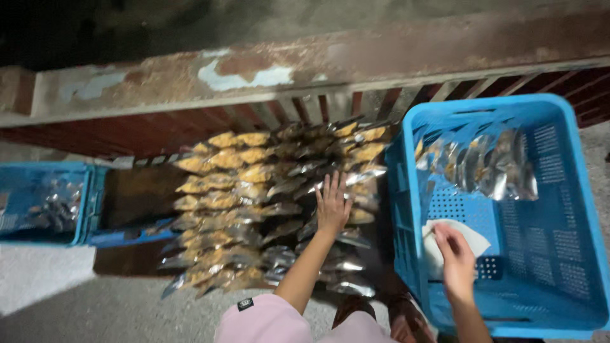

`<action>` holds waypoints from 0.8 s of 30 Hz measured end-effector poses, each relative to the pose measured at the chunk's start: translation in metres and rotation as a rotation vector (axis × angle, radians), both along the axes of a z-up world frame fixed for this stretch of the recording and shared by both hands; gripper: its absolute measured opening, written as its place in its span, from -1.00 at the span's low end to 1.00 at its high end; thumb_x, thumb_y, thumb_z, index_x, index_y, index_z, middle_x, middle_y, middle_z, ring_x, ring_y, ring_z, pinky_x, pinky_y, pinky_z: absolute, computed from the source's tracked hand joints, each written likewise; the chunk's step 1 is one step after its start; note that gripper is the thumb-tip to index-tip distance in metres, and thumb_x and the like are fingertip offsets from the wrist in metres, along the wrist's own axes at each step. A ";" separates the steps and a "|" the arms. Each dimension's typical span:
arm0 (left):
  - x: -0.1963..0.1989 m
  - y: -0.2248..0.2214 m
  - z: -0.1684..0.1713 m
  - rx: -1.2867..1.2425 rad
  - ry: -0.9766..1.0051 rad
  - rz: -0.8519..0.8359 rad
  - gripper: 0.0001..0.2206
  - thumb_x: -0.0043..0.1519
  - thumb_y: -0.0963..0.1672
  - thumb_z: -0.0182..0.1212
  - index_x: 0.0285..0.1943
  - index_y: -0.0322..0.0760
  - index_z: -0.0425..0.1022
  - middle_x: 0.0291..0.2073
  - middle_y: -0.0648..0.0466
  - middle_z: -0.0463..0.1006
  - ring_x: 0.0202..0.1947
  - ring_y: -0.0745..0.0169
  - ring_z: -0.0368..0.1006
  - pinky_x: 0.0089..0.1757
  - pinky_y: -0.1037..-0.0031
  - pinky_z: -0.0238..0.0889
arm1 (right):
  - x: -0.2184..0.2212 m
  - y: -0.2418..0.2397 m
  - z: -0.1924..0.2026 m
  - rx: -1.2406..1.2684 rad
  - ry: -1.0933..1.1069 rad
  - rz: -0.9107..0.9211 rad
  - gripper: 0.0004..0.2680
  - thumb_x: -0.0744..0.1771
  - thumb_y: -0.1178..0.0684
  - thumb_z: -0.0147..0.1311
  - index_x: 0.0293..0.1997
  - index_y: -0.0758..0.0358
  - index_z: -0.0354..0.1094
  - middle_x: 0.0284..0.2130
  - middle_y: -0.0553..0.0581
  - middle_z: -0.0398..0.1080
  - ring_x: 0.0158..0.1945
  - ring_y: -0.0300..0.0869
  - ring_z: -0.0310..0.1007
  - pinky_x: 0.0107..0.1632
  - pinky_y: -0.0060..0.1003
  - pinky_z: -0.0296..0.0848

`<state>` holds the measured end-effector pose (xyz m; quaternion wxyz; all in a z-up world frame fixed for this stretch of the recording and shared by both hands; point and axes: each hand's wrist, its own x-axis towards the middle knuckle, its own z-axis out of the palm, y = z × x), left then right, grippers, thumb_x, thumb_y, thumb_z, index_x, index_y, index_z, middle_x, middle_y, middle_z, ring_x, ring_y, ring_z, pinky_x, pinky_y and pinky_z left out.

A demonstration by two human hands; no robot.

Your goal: The person picks up plastic bags containing food from a blue crate, wipes each bag with a white cloth, and arranges them into an organized pile on a table. They handle the bags one at a time, cleaning the exterior of the bags before positioning them carefully.

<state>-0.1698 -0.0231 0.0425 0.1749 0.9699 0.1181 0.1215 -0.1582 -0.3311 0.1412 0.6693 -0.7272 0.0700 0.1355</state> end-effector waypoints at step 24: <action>-0.041 0.000 -0.043 -1.112 -0.611 0.375 -0.66 0.46 -0.08 -0.03 0.34 -0.37 0.33 0.17 -0.14 0.55 0.17 0.10 0.50 0.08 0.41 0.40 | 0.099 0.148 -0.266 0.401 0.215 0.076 -0.36 0.31 -0.54 -0.45 0.57 -0.20 -0.24 0.53 0.03 -0.24 0.53 0.12 -0.38 0.40 0.31 -0.23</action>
